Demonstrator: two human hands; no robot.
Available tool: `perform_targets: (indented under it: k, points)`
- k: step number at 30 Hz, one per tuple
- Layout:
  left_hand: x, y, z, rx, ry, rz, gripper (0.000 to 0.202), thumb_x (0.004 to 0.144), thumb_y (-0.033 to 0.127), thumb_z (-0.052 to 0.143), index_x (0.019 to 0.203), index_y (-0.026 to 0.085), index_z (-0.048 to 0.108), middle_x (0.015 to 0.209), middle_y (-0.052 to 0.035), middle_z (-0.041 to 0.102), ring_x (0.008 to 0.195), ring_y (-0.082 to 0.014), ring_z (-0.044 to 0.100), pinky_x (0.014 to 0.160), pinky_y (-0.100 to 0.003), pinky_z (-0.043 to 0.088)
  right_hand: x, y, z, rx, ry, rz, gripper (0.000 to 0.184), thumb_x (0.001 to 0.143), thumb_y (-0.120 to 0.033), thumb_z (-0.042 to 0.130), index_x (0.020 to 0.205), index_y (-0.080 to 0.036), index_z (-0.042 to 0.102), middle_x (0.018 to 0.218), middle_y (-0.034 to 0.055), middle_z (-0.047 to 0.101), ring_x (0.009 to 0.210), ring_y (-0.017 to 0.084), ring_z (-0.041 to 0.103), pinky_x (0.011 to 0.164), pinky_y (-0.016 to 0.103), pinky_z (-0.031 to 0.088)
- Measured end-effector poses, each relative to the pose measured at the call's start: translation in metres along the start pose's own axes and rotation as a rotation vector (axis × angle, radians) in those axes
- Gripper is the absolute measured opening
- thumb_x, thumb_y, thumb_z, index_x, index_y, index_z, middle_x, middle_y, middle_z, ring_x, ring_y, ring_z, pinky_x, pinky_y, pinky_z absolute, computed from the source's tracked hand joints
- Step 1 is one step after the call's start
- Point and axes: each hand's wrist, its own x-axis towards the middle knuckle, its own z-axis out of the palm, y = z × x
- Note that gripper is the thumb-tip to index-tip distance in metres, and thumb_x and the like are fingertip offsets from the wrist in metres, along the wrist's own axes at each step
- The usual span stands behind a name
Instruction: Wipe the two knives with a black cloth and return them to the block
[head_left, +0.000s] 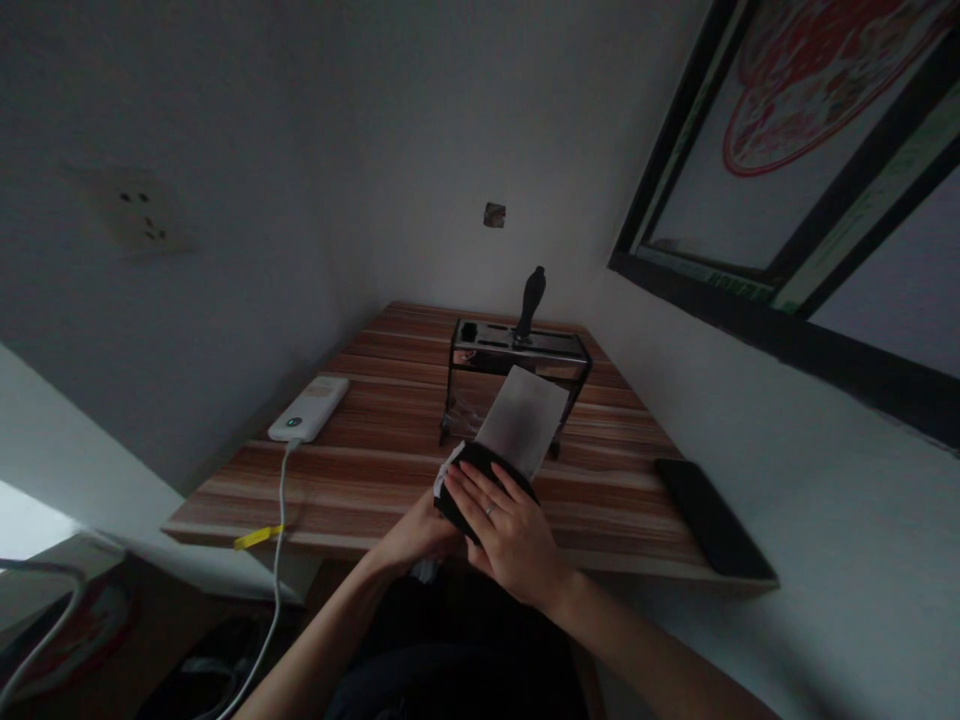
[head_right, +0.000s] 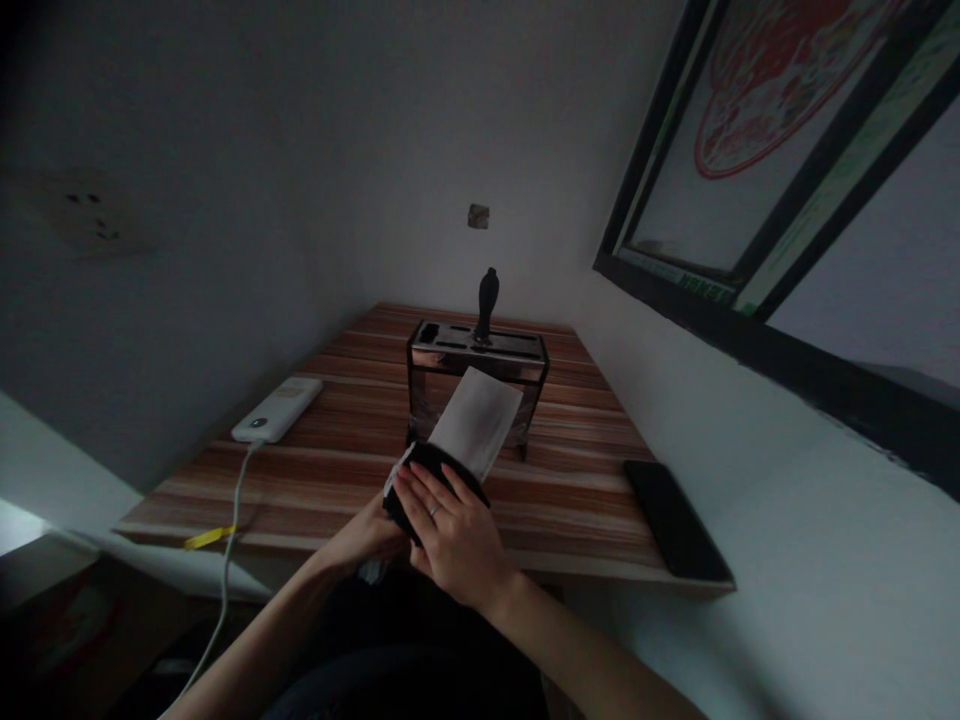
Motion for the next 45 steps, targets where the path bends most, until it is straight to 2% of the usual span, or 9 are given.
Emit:
perform_targets:
  k: [6,11,20,25,29,36,40,45]
  points:
    - [-0.005,0.008,0.002,0.037,0.035,-0.018,0.024,0.062,0.029,0.063,0.073,0.017,0.045,0.048,0.009,0.038,0.04,-0.0031,0.028,0.038,-0.017,0.02,-0.001,-0.002,0.0,0.015,-0.028,-0.005,0.06,0.084,-0.021,0.041,0.141,-0.01,0.025,0.147,0.0041,0.029,0.138,0.016,0.018,0.115,0.039,0.015]
    - [-0.006,0.005,0.0,0.072,0.041,-0.027,0.032,0.065,0.033,0.063,0.088,0.015,0.05,0.052,0.0062,0.043,0.041,-0.0053,0.033,0.039,-0.018,0.024,-0.003,-0.004,-0.002,0.032,-0.055,-0.008,0.061,0.085,-0.023,0.041,0.142,-0.01,0.024,0.147,0.0036,0.027,0.138,0.015,0.016,0.115,0.039,0.013]
    - [-0.006,0.006,0.001,0.112,0.021,0.001,0.035,0.066,0.03,0.062,0.094,0.013,0.05,0.062,0.0039,0.048,0.05,-0.0057,0.036,0.043,-0.017,0.03,-0.006,-0.003,-0.003,0.013,-0.1,-0.021,0.064,0.084,-0.025,0.046,0.142,-0.012,0.023,0.149,0.0024,0.022,0.138,0.016,0.014,0.115,0.04,0.013]
    - [-0.006,0.009,0.003,0.08,0.018,-0.018,0.032,0.066,0.029,0.06,0.092,0.014,0.05,0.057,0.0061,0.043,0.046,-0.0052,0.032,0.04,-0.017,0.026,-0.006,0.001,-0.003,-0.004,-0.092,-0.031,0.066,0.083,-0.023,0.046,0.143,-0.012,0.022,0.149,0.0021,0.023,0.138,0.016,0.016,0.114,0.039,0.016]
    - [-0.005,0.008,0.003,0.066,0.001,0.015,0.03,0.064,0.027,0.062,0.089,0.014,0.051,0.057,0.0046,0.045,0.046,-0.0062,0.035,0.041,-0.018,0.028,-0.006,0.005,-0.005,-0.001,-0.093,-0.047,0.065,0.083,-0.022,0.045,0.143,-0.013,0.021,0.148,0.0015,0.024,0.137,0.015,0.018,0.113,0.038,0.019]
    - [-0.005,0.013,0.005,0.075,-0.014,0.158,0.023,0.065,0.025,0.062,0.084,0.015,0.053,0.051,0.007,0.041,0.045,-0.0062,0.034,0.039,-0.018,0.024,-0.004,0.01,-0.007,-0.006,-0.1,-0.088,0.068,0.081,-0.021,0.047,0.143,-0.012,0.021,0.148,0.0037,0.026,0.137,0.017,0.021,0.112,0.038,0.02]
    - [-0.005,0.013,0.007,0.045,-0.011,0.127,0.021,0.066,0.026,0.06,0.081,0.015,0.05,0.049,0.0084,0.04,0.042,-0.0047,0.031,0.038,-0.018,0.023,-0.002,0.014,-0.009,-0.004,-0.093,-0.115,0.072,0.077,-0.019,0.051,0.143,-0.012,0.022,0.147,0.0057,0.029,0.135,0.018,0.024,0.112,0.04,0.022]
    - [0.001,0.003,0.001,0.09,-0.03,0.11,0.019,0.064,0.024,0.058,0.07,0.018,0.041,0.046,0.0098,0.039,0.036,-0.0027,0.029,0.034,-0.015,0.023,0.001,0.022,-0.015,-0.015,-0.073,-0.103,0.072,0.077,-0.017,0.052,0.142,-0.012,0.023,0.146,0.0062,0.031,0.135,0.018,0.025,0.112,0.04,0.022]
